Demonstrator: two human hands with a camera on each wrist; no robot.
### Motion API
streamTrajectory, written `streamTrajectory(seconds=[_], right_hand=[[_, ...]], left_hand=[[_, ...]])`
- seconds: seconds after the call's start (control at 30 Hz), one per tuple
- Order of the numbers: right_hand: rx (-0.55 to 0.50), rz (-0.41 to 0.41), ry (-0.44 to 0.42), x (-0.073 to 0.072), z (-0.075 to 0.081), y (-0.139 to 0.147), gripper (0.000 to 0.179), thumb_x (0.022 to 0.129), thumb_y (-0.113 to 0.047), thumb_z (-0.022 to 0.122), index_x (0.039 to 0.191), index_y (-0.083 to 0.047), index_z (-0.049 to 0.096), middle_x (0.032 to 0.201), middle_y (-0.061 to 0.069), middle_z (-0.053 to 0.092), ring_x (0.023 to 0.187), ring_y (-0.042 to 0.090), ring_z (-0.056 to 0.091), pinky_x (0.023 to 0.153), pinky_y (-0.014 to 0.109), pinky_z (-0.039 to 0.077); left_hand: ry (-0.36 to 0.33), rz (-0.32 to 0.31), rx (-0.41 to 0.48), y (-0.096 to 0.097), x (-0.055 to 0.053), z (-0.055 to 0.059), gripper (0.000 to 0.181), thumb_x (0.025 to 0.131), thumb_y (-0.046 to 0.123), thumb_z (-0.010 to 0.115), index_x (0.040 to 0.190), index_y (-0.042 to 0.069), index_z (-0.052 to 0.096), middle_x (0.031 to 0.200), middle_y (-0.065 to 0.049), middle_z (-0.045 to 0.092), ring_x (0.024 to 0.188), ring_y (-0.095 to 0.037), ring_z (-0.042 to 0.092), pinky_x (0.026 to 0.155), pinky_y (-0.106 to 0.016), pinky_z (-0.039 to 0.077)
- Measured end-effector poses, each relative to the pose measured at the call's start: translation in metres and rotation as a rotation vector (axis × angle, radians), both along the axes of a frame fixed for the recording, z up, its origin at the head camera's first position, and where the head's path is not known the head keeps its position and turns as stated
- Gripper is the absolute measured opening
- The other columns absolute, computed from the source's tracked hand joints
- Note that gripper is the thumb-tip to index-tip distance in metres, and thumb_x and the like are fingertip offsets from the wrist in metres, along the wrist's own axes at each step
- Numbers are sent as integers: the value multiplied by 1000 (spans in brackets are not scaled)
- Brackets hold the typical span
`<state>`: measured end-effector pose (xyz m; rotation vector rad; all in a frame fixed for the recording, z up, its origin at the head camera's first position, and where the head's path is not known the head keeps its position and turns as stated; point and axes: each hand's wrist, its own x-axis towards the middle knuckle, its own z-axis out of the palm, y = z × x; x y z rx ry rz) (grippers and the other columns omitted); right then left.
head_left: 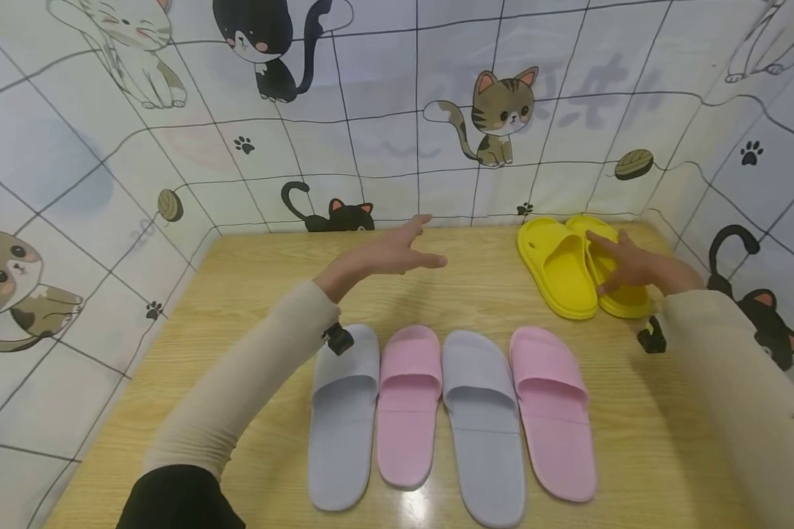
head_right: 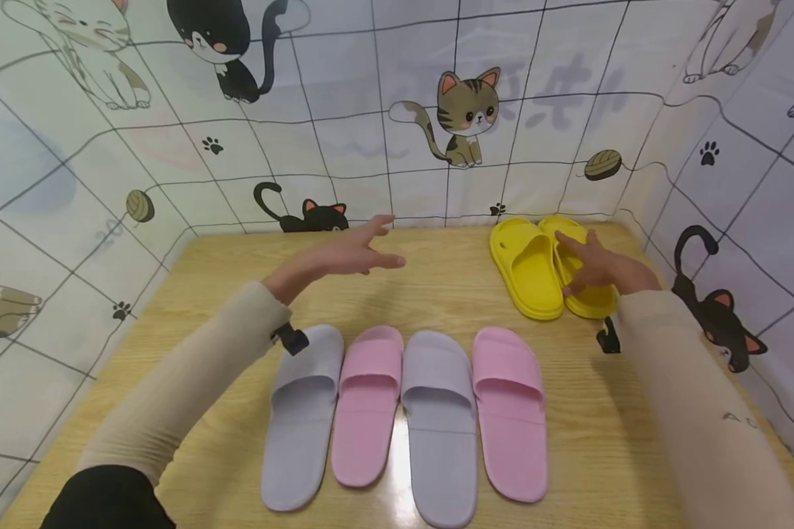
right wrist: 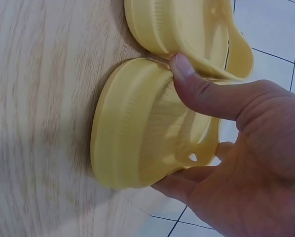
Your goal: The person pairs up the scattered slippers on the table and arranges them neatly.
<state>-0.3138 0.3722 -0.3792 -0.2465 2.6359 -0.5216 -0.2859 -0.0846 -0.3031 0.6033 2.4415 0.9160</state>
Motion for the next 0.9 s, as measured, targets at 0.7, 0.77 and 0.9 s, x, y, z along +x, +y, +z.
streamTrajectory(seconds=[0.7,0.77,0.9], right_hand=[[48,-4,250,41,4,-22,110,95,-26,75,166,-19,-9,156,37,-39,140,77,-8,104,87,19],[29,6,294,55,9,-37,106,97,-25,73,167,-17,-7,158,37,-36,140,77,3,103,86,26],[-18,53,388,88,22,-72,90,98,-27,72,166,-13,16,167,37,-8,143,69,23,105,82,32]], left_hand=[[184,-6,-94,-70,82,-35,81,99,44,67,162,11,30,164,-14,40,138,-40,54,113,-52,47],[196,-21,-98,-68,88,-37,77,99,43,67,161,11,34,162,-15,42,138,-39,54,114,-52,47],[215,-50,-113,-61,101,-43,70,99,43,67,157,12,43,159,-12,48,142,-34,51,117,-51,43]])
